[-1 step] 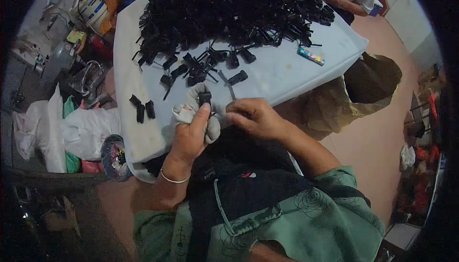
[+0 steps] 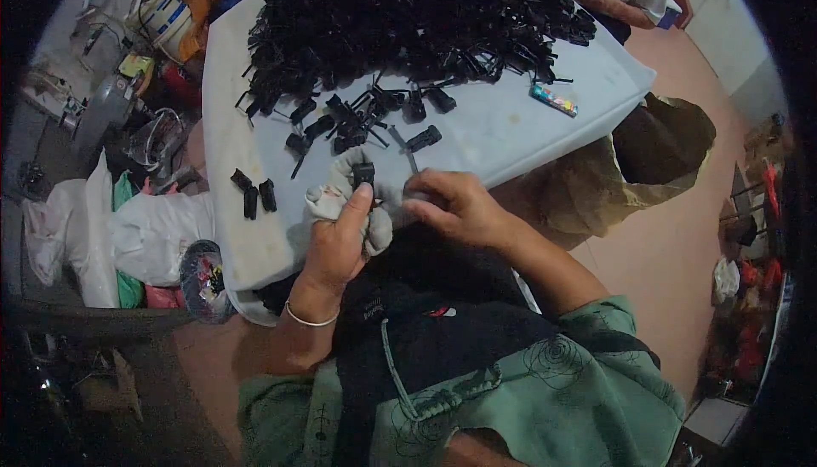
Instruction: Inspecting and cleaning small black plastic components using a white cloth.
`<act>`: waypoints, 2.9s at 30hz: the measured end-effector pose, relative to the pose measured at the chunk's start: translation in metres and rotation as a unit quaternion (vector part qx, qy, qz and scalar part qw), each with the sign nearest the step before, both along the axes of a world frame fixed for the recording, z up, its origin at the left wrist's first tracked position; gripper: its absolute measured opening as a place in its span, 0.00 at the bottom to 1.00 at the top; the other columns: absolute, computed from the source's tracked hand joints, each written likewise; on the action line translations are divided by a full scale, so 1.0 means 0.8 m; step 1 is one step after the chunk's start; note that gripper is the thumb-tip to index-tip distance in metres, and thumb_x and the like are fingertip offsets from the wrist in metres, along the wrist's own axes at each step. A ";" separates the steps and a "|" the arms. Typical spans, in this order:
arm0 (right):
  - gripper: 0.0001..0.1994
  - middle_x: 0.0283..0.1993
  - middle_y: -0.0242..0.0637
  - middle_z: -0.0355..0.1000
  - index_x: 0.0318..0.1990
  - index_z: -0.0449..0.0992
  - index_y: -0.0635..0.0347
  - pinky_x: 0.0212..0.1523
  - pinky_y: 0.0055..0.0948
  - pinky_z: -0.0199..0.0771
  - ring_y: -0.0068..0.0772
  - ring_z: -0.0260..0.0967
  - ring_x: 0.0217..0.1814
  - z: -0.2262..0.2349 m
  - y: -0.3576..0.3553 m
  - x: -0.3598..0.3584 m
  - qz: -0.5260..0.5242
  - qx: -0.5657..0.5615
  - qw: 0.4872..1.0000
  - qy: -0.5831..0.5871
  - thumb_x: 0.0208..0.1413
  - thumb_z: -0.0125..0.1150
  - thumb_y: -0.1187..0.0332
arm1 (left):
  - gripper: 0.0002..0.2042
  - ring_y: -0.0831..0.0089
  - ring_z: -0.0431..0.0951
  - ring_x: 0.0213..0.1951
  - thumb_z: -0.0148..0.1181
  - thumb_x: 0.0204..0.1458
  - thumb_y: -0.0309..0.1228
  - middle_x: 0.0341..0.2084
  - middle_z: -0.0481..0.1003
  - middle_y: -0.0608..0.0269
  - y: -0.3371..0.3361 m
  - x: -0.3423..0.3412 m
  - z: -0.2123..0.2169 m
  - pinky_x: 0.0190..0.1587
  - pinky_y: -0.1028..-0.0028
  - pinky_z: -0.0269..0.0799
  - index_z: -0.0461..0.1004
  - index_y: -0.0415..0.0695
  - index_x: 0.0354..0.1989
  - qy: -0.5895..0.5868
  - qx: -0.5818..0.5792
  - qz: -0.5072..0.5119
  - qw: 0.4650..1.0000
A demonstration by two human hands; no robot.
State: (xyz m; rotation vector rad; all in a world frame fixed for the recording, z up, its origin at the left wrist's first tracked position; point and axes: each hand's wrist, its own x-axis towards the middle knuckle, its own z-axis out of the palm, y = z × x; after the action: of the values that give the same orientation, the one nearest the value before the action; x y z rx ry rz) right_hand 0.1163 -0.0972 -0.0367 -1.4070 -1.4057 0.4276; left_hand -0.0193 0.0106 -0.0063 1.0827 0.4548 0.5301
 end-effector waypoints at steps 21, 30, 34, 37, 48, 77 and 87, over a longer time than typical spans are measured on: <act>0.10 0.20 0.49 0.64 0.25 0.66 0.65 0.24 0.35 0.63 0.48 0.62 0.22 0.016 0.001 -0.014 -0.015 -0.018 0.999 0.041 0.53 0.50 0.67 | 0.12 0.79 0.66 0.25 0.42 0.50 0.23 0.29 0.67 0.67 -0.005 -0.004 -0.015 0.27 0.77 0.65 0.61 0.38 0.44 0.053 0.368 -0.046 0.927; 0.11 0.19 0.48 0.61 0.24 0.65 0.65 0.24 0.34 0.61 0.46 0.60 0.21 0.003 0.008 -0.040 -0.052 0.004 0.998 -0.019 0.55 0.46 0.68 | 0.13 0.51 0.72 0.30 0.45 0.46 0.27 0.27 0.70 0.42 -0.016 -0.020 -0.013 0.31 0.62 0.67 0.65 0.37 0.41 0.185 0.590 -0.015 0.786; 0.12 0.21 0.49 0.65 0.24 0.65 0.64 0.24 0.40 0.62 0.54 0.63 0.24 0.004 0.012 -0.036 -0.033 -0.031 0.999 0.013 0.53 0.48 0.64 | 0.12 0.50 0.72 0.29 0.47 0.46 0.29 0.27 0.70 0.43 0.005 -0.032 0.000 0.30 0.58 0.66 0.66 0.39 0.40 0.209 0.656 -0.056 0.723; 0.12 0.21 0.48 0.66 0.25 0.65 0.63 0.24 0.41 0.64 0.53 0.64 0.24 0.004 0.017 -0.010 -0.110 -0.009 0.984 -0.141 0.51 0.50 0.62 | 0.14 0.49 0.71 0.32 0.48 0.47 0.31 0.29 0.70 0.43 0.045 -0.040 0.010 0.35 0.58 0.66 0.66 0.40 0.43 0.349 0.615 0.021 0.707; 0.05 0.24 0.45 0.66 0.30 0.68 0.64 0.25 0.34 0.66 0.47 0.65 0.24 0.003 -0.006 -0.007 -0.120 0.013 0.988 -0.095 0.48 0.54 0.71 | 0.14 0.67 0.73 0.28 0.48 0.52 0.37 0.25 0.73 0.59 0.028 -0.027 -0.030 0.32 0.72 0.68 0.71 0.38 0.38 0.194 0.092 0.052 0.975; 0.15 0.18 0.49 0.62 0.23 0.66 0.67 0.22 0.34 0.60 0.38 0.58 0.18 0.000 0.008 -0.030 -0.041 -0.083 0.990 0.105 0.55 0.47 0.64 | 0.10 0.61 0.73 0.30 0.54 0.44 0.26 0.27 0.71 0.54 -0.016 -0.013 -0.030 0.32 0.70 0.68 0.68 0.39 0.37 0.168 0.693 0.067 0.698; 0.10 0.30 0.49 0.70 0.36 0.70 0.66 0.34 0.29 0.67 0.37 0.70 0.32 0.007 0.003 -0.010 -0.026 -0.156 0.987 0.005 0.52 0.53 0.67 | 0.12 0.85 0.63 0.23 0.45 0.54 0.26 0.25 0.66 0.68 0.001 -0.013 -0.003 0.24 0.85 0.60 0.60 0.40 0.46 0.082 0.242 0.027 0.966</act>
State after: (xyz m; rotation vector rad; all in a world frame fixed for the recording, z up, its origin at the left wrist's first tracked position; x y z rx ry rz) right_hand 0.1085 -0.0950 -0.0314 -1.6860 -1.3306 0.6407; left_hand -0.0301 0.0117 -0.0088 1.5961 0.5143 0.6198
